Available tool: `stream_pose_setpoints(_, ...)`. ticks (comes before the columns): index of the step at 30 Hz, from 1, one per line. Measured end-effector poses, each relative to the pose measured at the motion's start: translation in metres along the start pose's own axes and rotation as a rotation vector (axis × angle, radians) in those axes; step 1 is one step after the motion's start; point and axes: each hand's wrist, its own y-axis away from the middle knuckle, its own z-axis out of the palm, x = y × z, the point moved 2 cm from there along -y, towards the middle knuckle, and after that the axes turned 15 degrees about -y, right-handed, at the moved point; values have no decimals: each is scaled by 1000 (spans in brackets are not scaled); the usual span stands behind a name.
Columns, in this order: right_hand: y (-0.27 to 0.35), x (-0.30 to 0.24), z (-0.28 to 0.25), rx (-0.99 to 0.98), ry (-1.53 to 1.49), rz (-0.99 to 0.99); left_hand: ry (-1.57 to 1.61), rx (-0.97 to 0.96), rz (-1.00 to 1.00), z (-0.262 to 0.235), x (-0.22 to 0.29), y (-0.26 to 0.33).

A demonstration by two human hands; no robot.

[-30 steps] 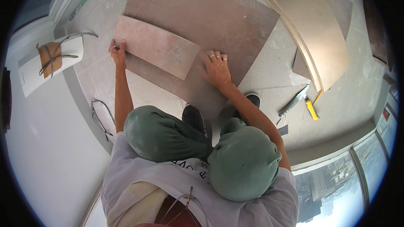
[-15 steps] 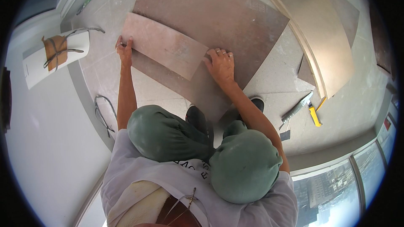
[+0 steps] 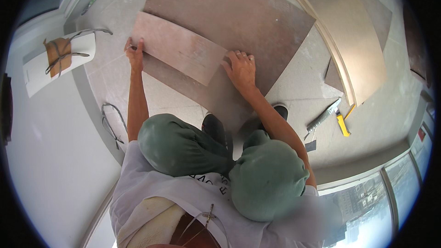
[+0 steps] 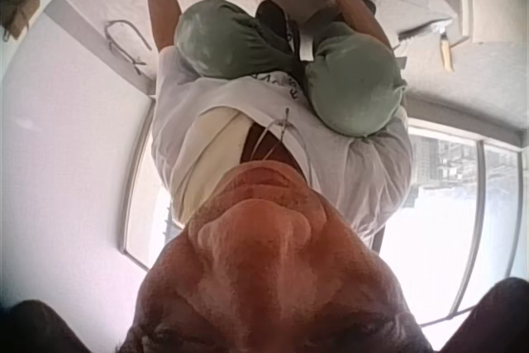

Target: The person kneels on the floor and uses a utility knife to score and snap rectangular tiles. They measure and mark the tiles, then break them along the scored lines to fit them into the floor layout.

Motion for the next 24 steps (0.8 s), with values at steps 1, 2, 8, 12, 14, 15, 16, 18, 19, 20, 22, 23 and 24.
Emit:
stream_pose_setpoints(1, 0, 2, 1, 17, 8, -26, 8, -9, -6, 1, 1, 1)
stream_pose_setpoints(2, 0, 4, 2, 35, 16, -51, 9, -4, 2, 1, 2, 2)
stream_pose_setpoints(8, 1, 6, 4, 69, 26, -71, -9, 9, 23, 1, 1, 1)
stream_pose_setpoints(12, 0, 1, 0, 68, 17, -62, -52, 4, 20, 1, -1, 0)
stream_pose_setpoints(14, -1, 0, 1, 74, 20, -68, -40, 6, 13, 0, -3, -1)
stream_pose_setpoints(15, -1, -1, 0, 76, 21, -71, -20, 7, 13, 2, -2, -1)
stream_pose_setpoints(16, 0, -1, 1, 40, 6, -26, 0, 8, 13, 3, -2, -1)
stream_pose_setpoints(18, 0, 0, 1, -31, -23, 64, 13, 19, 24, 3, -2, -1)
stream_pose_setpoints(19, 0, 0, 1, -34, -21, 64, 22, 23, 29, 3, -3, -1)
stream_pose_setpoints(20, 0, 0, 1, -36, -19, 64, 23, 21, 21, 3, -4, -1)
stream_pose_setpoints(22, 0, 0, 1, -33, -12, 56, 28, 13, 7, 3, -3, -1)
stream_pose_setpoints(23, 0, 2, 2, -27, -7, 48, 32, 10, 3, 3, -1, 1)
stream_pose_setpoints(24, 1, 3, 2, -20, -2, 39, 36, 8, -1, 4, 1, 2)
